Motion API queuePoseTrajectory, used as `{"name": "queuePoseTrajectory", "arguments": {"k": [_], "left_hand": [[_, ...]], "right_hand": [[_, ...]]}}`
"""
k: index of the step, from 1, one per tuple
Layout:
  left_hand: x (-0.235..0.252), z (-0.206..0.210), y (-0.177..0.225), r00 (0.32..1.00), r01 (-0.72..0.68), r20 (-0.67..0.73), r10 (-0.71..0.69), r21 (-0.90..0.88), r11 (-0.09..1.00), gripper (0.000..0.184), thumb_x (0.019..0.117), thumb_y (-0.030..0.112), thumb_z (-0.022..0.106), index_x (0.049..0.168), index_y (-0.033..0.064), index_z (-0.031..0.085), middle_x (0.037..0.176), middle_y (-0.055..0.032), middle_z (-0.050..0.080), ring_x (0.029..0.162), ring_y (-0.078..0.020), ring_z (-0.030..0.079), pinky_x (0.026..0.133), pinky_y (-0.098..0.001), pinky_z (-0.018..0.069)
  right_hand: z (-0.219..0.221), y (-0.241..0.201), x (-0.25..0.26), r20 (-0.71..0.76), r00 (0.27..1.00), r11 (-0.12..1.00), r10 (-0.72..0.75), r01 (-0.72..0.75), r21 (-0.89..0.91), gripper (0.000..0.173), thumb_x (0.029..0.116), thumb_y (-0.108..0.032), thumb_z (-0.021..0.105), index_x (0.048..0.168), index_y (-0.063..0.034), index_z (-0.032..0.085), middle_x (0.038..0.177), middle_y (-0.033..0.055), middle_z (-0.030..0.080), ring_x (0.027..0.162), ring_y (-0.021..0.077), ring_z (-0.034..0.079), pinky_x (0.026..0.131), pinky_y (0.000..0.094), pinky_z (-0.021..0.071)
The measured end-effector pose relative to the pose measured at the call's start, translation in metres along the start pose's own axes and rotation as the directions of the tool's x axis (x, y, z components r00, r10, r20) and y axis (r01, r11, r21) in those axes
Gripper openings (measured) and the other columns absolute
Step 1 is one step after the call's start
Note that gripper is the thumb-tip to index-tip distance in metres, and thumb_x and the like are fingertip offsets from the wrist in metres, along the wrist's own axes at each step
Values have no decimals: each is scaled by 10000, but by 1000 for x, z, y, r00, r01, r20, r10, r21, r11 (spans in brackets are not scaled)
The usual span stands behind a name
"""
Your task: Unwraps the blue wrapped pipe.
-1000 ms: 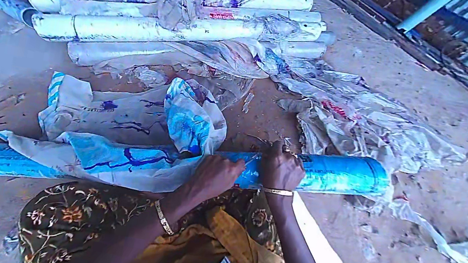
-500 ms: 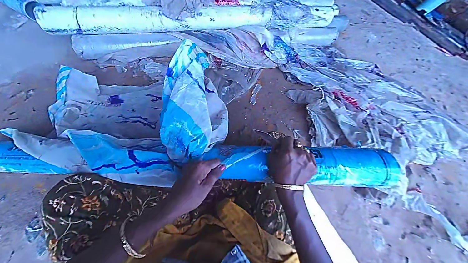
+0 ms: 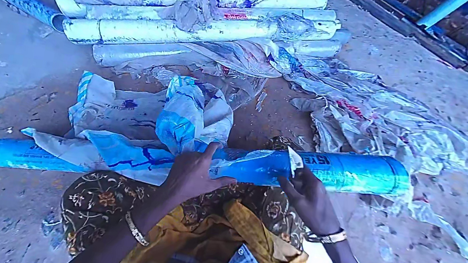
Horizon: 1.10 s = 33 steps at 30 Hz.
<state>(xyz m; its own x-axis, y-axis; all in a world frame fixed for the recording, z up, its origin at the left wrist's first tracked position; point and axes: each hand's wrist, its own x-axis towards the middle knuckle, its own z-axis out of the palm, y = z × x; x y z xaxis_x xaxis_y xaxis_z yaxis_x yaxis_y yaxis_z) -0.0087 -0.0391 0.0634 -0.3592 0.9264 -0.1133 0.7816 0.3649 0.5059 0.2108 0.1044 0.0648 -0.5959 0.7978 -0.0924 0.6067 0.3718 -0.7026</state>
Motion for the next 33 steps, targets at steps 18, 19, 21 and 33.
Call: {"name": "queuePoseTrajectory", "arguments": {"k": [18,19,21,33], "left_hand": [[-14,54,-15,868,-327,-338,364,162,931,82,876,-31,665,916,-39,735,1201,-279,704,1051,-429,728,756,-497,608],[-14,55,-15,862,-327,-350,366,167,930,80,872,-32,665,912,-37,734,1192,-279,706,1040,-429,731,748,-493,609],[-14,57,-16,852,-325,-371,370,180,928,73,866,-26,667,900,-29,731,1168,-273,715,1005,-417,741,719,-478,611],[-15,64,-14,825,-313,-427,370,201,928,50,834,-31,677,859,-32,720,1128,-256,731,959,-393,755,693,-455,612]], "right_hand": [[21,10,-31,152,848,707,-508,512,-488,395,873,-140,579,1154,118,683,802,231,692,655,406,700,586,504,574],[24,11,-30,141,838,703,-527,524,-481,399,892,-133,565,1174,123,683,769,222,694,624,398,695,579,493,574],[32,15,-27,121,832,707,-542,529,-470,367,930,-143,541,1158,103,690,733,194,687,589,369,689,554,470,577],[72,-27,-10,12,976,927,-219,212,-311,360,997,-179,567,1237,89,577,688,175,654,620,387,686,579,514,551]]}}
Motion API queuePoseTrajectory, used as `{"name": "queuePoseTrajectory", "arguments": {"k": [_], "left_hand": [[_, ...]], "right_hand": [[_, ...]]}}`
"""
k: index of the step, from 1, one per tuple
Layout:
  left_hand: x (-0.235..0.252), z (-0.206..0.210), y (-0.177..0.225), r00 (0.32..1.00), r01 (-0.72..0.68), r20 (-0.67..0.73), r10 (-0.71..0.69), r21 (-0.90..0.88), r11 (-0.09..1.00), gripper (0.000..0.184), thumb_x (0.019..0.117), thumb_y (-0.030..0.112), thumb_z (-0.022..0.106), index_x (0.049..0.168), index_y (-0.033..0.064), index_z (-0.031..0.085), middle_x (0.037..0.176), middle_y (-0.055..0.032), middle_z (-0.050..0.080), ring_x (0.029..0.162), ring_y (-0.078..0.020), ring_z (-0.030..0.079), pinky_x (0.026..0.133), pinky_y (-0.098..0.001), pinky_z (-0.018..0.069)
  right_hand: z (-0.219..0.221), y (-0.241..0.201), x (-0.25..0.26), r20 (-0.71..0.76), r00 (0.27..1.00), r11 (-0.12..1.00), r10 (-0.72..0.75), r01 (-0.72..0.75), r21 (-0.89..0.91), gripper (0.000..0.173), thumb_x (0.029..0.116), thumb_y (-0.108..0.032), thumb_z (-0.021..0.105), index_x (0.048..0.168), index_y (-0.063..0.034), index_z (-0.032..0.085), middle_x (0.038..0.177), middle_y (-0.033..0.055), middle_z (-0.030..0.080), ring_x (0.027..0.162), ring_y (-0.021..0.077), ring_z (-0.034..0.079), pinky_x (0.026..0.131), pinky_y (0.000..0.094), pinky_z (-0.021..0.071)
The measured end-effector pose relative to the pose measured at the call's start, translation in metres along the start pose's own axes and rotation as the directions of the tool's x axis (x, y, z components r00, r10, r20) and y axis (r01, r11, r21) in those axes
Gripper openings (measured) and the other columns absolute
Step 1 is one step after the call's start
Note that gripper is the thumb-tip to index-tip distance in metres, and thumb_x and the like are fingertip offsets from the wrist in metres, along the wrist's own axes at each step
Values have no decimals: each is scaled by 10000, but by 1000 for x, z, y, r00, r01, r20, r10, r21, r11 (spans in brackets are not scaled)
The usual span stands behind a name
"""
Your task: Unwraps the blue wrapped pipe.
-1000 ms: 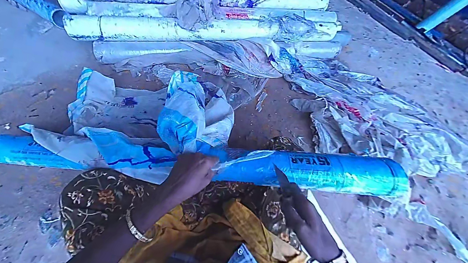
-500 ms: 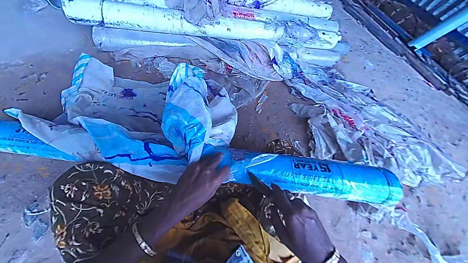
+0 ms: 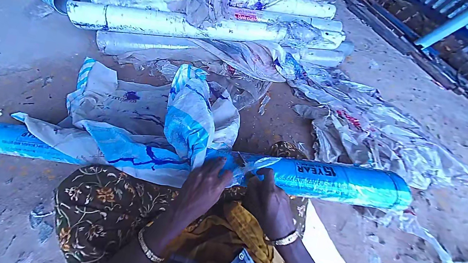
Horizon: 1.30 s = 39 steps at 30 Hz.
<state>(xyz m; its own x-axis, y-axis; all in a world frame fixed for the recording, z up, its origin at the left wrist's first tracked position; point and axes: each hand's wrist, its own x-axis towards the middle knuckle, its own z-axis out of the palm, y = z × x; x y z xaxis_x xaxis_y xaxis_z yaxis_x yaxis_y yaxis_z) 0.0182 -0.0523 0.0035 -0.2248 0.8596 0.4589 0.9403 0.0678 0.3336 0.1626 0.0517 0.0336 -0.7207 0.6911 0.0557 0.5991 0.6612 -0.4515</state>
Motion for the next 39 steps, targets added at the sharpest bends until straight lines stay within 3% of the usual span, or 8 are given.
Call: {"name": "queuePoseTrajectory", "arguments": {"k": [6,11,17,23,27,30,35,39], "left_hand": [[1,0,3,999,39,22,-39,-7,999,94,814,-68,690,890,-42,738,1146,-259,726,978,-402,750,722,-481,613],[-1,-1,5,999,32,22,-33,9,999,93,825,-57,683,897,-42,740,1144,-260,726,973,-402,751,717,-477,614],[3,-3,7,998,45,40,-46,13,999,102,837,-62,681,914,-44,745,1163,-252,726,1007,-403,746,744,-475,613],[2,-2,5,997,61,37,-61,-8,998,90,826,-56,691,901,-44,741,1150,-258,727,975,-398,753,714,-482,613],[1,-1,5,999,34,32,-33,-8,999,87,816,-67,695,892,-53,734,1149,-274,722,997,-416,746,735,-489,614],[0,-2,5,999,44,17,-44,-9,999,79,821,-62,695,889,-55,735,1151,-270,723,998,-409,747,734,-485,616],[-1,-1,4,999,53,0,-53,-20,998,68,829,-45,682,876,-52,732,1141,-253,732,969,-393,756,711,-477,615],[0,-2,4,999,42,12,-41,-29,999,71,823,-59,678,874,-63,728,1151,-260,727,975,-400,754,725,-478,615]], "right_hand": [[-12,-1,5,137,981,990,139,-137,-23,387,1058,-261,501,1254,70,543,764,181,679,724,396,709,672,530,559],[-13,-1,-6,55,990,989,130,-126,-72,350,1032,-225,528,1215,70,572,710,180,670,667,403,706,599,530,551],[-28,-23,31,272,922,953,275,-225,-203,406,1099,-245,405,1390,31,465,988,240,701,957,434,709,815,549,542],[-49,19,8,75,952,933,297,-272,-237,368,1075,-264,487,1264,45,550,819,240,691,798,471,712,693,588,538],[-66,2,38,309,860,900,405,-316,-300,419,1113,-283,393,1416,4,439,1042,263,682,1026,460,683,871,582,519],[-73,-4,53,371,836,902,404,-296,-314,407,1105,-253,407,1415,9,447,1108,281,669,1090,459,662,912,578,502],[-94,21,33,278,863,887,421,-327,-326,404,1102,-277,443,1363,26,499,998,287,683,981,488,680,841,609,510],[-103,37,53,258,830,853,496,-408,-327,410,1088,-242,468,1399,23,500,1154,313,662,1118,499,640,931,631,477]]}}
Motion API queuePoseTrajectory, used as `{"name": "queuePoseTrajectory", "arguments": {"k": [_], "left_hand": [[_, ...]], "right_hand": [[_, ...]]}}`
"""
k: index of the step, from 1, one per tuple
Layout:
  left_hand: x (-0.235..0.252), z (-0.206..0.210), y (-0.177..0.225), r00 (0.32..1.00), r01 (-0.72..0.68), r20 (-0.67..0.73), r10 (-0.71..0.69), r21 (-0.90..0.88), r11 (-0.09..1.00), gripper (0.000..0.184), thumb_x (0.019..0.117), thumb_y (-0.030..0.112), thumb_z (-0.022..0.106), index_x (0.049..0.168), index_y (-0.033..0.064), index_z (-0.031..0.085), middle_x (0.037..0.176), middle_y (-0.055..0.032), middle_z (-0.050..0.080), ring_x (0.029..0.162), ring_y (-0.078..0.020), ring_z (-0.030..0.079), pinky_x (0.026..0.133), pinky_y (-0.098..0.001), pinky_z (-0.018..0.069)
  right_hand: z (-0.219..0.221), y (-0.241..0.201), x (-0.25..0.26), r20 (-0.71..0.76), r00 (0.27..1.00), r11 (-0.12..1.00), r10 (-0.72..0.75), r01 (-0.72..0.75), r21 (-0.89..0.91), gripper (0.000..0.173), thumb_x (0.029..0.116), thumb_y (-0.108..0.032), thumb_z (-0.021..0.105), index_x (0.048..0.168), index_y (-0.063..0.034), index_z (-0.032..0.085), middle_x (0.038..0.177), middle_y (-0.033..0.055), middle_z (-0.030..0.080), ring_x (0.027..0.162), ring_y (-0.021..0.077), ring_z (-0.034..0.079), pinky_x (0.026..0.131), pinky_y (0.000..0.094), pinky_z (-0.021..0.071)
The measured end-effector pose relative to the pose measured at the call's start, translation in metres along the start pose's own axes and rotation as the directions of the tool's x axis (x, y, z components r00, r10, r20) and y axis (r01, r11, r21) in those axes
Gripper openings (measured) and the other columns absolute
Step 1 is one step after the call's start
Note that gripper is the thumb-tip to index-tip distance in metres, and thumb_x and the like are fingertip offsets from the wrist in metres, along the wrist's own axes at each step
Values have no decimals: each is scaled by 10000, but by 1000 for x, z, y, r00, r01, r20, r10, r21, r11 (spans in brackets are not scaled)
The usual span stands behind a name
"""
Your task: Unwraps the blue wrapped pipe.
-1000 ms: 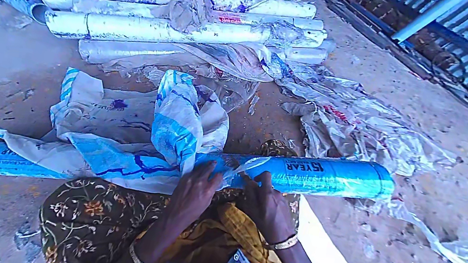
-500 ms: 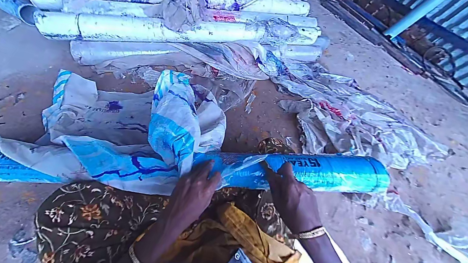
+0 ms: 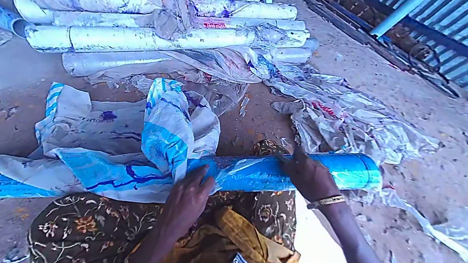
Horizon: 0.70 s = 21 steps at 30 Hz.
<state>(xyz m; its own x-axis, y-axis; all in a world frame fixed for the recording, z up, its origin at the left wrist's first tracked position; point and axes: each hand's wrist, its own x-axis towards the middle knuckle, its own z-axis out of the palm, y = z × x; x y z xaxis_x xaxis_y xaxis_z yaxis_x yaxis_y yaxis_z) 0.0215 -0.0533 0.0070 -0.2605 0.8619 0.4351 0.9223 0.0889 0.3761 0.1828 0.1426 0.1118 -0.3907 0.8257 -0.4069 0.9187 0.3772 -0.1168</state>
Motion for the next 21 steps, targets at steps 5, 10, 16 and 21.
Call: {"name": "queuePoseTrajectory", "arguments": {"k": [5,10,16,21], "left_hand": [[-8,7,-9,980,144,-106,-167,-198,970,273,883,-46,587,1107,-87,736,1138,-216,745,957,-372,757,805,-506,601],[-4,13,-8,929,220,-193,-315,-395,892,283,940,-11,540,1135,-105,722,1069,-235,750,997,-279,744,927,-375,560],[18,-3,-4,936,304,-105,-337,-250,919,249,971,9,547,1091,-118,724,953,-256,742,897,-356,739,841,-476,566],[22,-12,-3,981,191,-50,-190,18,981,256,916,-34,579,1120,-87,724,803,-247,716,696,-427,715,626,-546,562]], "right_hand": [[19,4,12,-397,897,873,-197,345,345,273,1062,-180,533,1199,56,546,738,172,589,664,323,609,674,514,496],[76,-6,15,-464,866,413,-186,498,763,252,1017,-133,510,1196,43,485,638,-78,499,483,-17,494,494,170,461],[126,14,-31,-529,798,645,-290,571,508,355,917,-247,577,1134,35,592,654,16,564,511,117,526,493,317,459],[136,17,-39,-591,550,677,-590,736,8,358,877,-287,583,1032,-2,735,601,118,628,461,310,617,418,445,480]]}}
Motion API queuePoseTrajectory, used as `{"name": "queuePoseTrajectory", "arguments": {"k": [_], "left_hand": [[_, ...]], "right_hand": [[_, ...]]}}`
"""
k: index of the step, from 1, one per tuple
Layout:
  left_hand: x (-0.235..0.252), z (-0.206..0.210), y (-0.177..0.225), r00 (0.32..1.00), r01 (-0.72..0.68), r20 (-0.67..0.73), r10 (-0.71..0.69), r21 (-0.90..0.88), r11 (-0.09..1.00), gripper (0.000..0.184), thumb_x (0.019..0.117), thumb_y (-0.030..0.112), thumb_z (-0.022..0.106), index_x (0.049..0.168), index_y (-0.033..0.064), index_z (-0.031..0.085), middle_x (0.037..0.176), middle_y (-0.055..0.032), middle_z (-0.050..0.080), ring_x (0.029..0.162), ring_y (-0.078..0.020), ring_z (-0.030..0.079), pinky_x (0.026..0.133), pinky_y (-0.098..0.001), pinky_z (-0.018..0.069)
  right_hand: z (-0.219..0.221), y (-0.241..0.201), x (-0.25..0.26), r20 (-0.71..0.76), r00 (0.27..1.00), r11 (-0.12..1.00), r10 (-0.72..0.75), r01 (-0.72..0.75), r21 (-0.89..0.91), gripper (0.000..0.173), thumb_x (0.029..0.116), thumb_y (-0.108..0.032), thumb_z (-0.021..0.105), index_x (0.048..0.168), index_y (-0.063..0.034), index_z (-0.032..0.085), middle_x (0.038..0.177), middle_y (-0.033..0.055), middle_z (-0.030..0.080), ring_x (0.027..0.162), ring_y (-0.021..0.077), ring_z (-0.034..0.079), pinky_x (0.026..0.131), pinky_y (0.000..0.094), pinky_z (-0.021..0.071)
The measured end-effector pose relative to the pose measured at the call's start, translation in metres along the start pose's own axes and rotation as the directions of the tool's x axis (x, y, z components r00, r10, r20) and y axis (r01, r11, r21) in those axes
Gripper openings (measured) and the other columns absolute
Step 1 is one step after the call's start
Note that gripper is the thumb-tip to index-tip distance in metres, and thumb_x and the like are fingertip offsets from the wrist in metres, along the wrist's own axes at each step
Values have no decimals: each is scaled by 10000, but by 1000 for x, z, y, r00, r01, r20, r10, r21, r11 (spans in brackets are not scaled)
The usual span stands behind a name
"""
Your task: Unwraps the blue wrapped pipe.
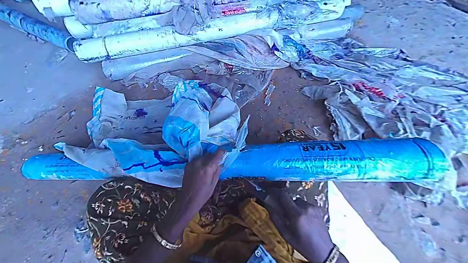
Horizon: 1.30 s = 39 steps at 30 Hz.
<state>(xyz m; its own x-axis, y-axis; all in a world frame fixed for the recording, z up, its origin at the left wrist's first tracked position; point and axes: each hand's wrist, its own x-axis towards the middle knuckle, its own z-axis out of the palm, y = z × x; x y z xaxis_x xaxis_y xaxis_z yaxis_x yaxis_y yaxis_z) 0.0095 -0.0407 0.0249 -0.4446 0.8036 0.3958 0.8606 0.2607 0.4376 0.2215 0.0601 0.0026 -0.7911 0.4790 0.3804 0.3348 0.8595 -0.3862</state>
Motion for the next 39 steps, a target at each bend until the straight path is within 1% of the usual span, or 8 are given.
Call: {"name": "queuePoseTrajectory", "arguments": {"k": [4,8,10,15,24,32,34,39], "left_hand": [[-1,-4,4,999,23,32,-24,35,999,218,933,-19,579,1085,-105,709,730,-243,689,658,-429,705,600,-546,553],[-3,-5,8,997,58,43,-61,71,996,213,943,-4,578,1075,-105,711,714,-244,683,647,-434,701,591,-548,547],[-6,-6,8,998,51,42,-55,84,995,209,939,-3,581,1069,-102,711,694,-239,675,627,-433,696,576,-544,545],[-13,-5,10,1000,26,8,-27,84,996,189,922,-3,594,1035,-93,716,660,-223,658,585,-415,681,536,-524,532],[-21,-4,18,998,64,-11,-63,55,996,202,908,-23,590,1045,-105,713,696,-234,678,618,-414,698,566,-524,549],[-22,-2,15,997,69,-23,-68,49,996,191,913,-18,588,1028,-102,715,676,-230,670,608,-405,696,565,-517,549],[-22,-3,17,998,62,-14,-62,41,997,193,913,-21,587,1032,-108,711,673,-229,666,606,-407,693,562,-521,546],[-26,-2,18,997,70,-34,-69,41,997,198,915,-21,583,1032,-114,712,707,-238,684,623,-417,698,572,-533,550]], "right_hand": [[11,4,17,-53,989,990,-137,135,-29,278,909,-284,602,880,-25,699,743,152,657,562,298,670,434,406,511],[11,11,15,-137,960,970,-244,244,-19,259,948,-284,586,932,-61,715,882,140,695,644,242,678,495,322,521],[12,10,16,-146,956,967,-253,250,-41,248,949,-270,582,939,-64,720,905,147,698,662,250,686,509,325,532],[22,3,25,-123,975,982,-187,188,-6,194,887,-229,636,847,-54,710,886,166,685,550,263,654,424,361,499],[54,-34,41,-196,980,1000,-23,23,-6,184,893,-179,654,893,-11,730,893,210,702,551,313,675,430,403,519],[18,-8,30,-132,986,992,106,-114,-58,200,864,-215,687,873,-16,714,891,230,696,560,372,673,417,485,489],[17,-11,39,-84,990,994,110,-110,-5,203,876,-208,693,879,-6,714,890,231,691,580,373,678,438,491,501],[20,-37,78,126,974,979,189,-198,59,241,976,-195,621,976,18,733,943,270,703,760,440,713,607,557,539]]}}
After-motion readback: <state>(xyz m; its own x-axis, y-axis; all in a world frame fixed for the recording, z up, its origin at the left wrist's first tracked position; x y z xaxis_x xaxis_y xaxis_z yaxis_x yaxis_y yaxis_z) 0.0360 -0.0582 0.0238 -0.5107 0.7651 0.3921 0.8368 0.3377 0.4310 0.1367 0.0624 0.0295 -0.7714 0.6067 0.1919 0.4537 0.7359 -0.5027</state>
